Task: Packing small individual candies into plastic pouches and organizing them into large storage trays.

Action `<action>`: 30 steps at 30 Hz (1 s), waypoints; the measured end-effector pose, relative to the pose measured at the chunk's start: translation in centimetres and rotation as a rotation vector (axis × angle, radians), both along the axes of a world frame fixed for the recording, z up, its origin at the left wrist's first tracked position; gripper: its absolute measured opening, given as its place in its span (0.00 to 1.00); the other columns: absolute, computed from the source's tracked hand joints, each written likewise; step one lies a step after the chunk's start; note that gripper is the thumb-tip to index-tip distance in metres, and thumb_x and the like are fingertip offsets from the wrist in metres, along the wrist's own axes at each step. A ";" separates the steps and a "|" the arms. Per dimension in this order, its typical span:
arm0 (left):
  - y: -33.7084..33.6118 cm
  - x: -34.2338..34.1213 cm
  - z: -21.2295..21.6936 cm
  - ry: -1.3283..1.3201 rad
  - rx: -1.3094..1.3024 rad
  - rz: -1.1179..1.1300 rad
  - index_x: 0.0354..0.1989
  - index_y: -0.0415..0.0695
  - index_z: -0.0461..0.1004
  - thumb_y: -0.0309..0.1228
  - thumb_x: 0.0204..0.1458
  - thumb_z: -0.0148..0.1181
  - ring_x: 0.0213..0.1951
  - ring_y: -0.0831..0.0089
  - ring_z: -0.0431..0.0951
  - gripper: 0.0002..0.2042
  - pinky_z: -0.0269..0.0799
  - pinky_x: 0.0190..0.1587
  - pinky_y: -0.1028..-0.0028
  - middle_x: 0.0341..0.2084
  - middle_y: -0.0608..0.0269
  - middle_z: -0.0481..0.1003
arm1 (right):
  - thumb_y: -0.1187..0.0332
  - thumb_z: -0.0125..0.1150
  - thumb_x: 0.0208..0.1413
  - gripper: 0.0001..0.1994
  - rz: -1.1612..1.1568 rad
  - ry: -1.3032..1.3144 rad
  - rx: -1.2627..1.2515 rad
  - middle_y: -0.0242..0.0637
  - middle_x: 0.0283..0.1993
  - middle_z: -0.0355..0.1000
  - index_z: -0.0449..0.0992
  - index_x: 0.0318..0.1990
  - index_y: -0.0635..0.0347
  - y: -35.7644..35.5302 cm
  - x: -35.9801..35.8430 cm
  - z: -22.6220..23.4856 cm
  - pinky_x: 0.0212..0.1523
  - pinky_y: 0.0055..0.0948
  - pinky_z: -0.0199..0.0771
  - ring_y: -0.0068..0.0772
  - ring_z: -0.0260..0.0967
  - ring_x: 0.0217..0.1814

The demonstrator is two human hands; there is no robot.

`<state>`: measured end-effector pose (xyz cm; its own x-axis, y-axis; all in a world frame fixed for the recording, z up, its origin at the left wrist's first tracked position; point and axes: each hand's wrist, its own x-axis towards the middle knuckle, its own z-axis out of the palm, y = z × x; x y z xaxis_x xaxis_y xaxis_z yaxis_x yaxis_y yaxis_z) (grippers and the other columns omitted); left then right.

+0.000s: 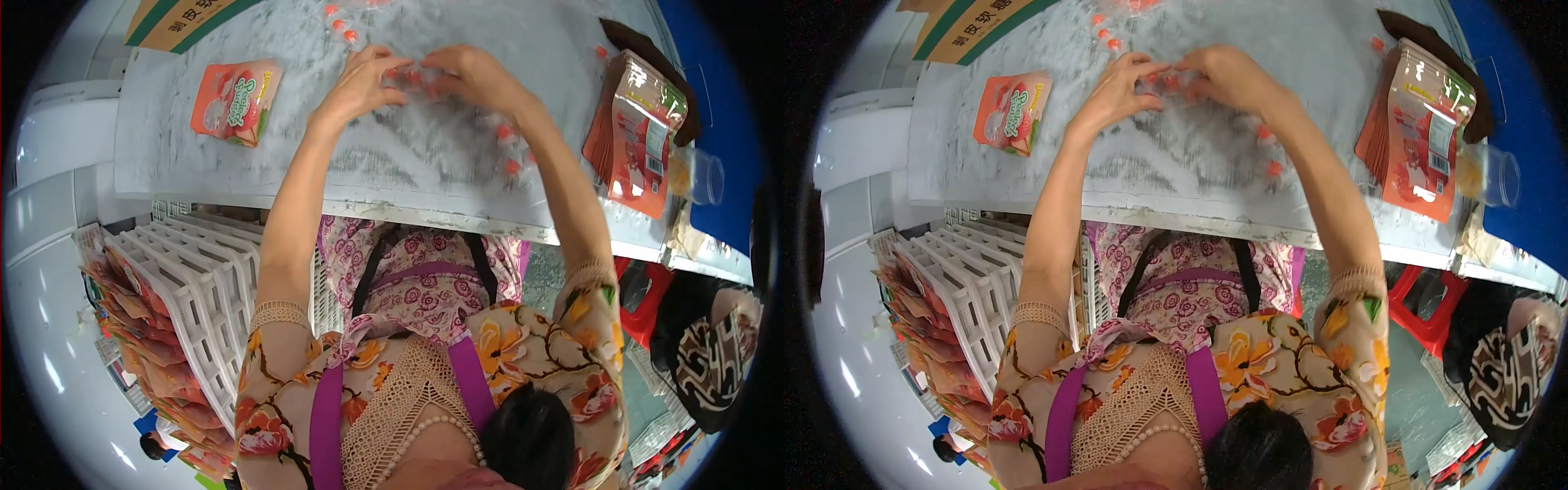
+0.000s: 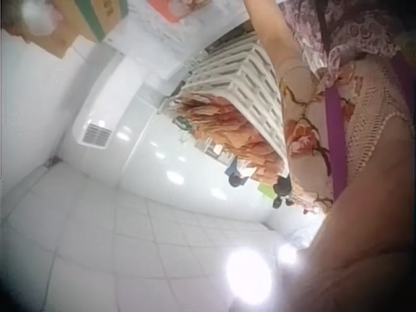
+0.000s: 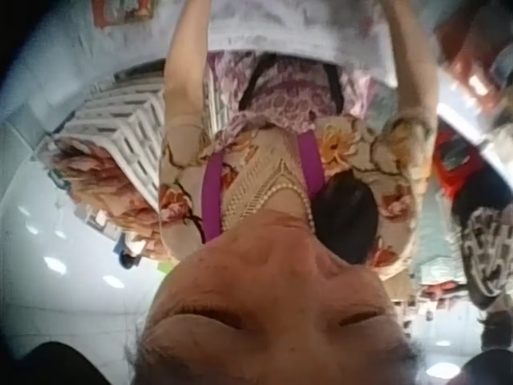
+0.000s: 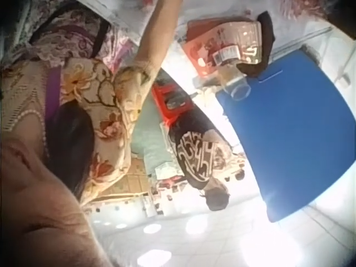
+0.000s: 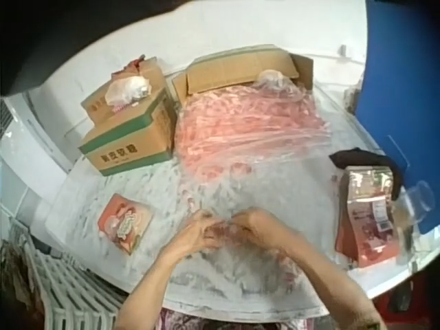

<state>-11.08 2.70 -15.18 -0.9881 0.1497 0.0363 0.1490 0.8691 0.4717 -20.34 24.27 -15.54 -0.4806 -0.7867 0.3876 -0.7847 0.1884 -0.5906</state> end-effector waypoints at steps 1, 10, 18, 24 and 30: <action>0.5 0.1 -0.3 0.127 -0.020 0.027 0.52 0.53 0.76 0.32 0.39 0.71 0.51 0.59 0.69 0.26 0.67 0.52 0.64 0.54 0.55 0.68 | 0.69 0.63 0.48 0.16 0.043 -0.075 0.187 0.44 0.47 0.75 0.78 0.46 0.61 -0.4 -1.3 0.6 0.46 0.38 0.72 0.46 0.72 0.47; 1.1 -0.9 -2.1 0.195 0.061 0.055 0.41 0.46 0.80 0.32 0.37 0.71 0.49 0.55 0.68 0.18 0.66 0.52 0.64 0.47 0.58 0.73 | 0.59 0.69 0.40 0.17 0.033 -0.024 0.464 0.40 0.36 0.75 0.79 0.35 0.61 -2.5 -1.7 0.6 0.39 0.39 0.71 0.45 0.72 0.39; -1.2 2.5 -3.2 0.283 0.124 0.119 0.41 0.47 0.80 0.32 0.37 0.71 0.47 0.56 0.69 0.18 0.62 0.55 0.62 0.46 0.57 0.74 | 0.66 0.66 0.38 0.12 0.113 -0.060 0.482 0.40 0.31 0.68 0.74 0.30 0.61 3.9 -0.9 -0.1 0.37 0.37 0.67 0.43 0.67 0.35; -6.5 0.6 2.3 -0.061 0.436 0.357 0.52 0.51 0.76 0.34 0.45 0.69 0.47 0.63 0.74 0.22 0.73 0.45 0.71 0.54 0.56 0.70 | 0.75 0.62 0.48 0.16 -0.090 -0.381 0.137 0.35 0.43 0.75 0.76 0.47 0.62 8.9 3.0 2.3 0.46 0.29 0.70 0.34 0.70 0.46; -13.2 -7.4 -0.4 0.228 -0.025 0.353 0.54 0.49 0.74 0.44 0.44 0.68 0.54 0.59 0.72 0.27 0.68 0.54 0.66 0.57 0.52 0.69 | 0.72 0.59 0.57 0.13 -0.577 -0.634 -0.113 0.31 0.41 0.75 0.76 0.49 0.63 12.5 6.2 1.6 0.45 0.20 0.67 0.20 0.69 0.42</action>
<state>-18.45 -10.50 -15.57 -0.9461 -0.1928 0.2604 -0.0619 0.8964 0.4390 -14.09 36.78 -13.94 -0.9448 -0.3264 -0.0277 -0.1006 0.3696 -0.9237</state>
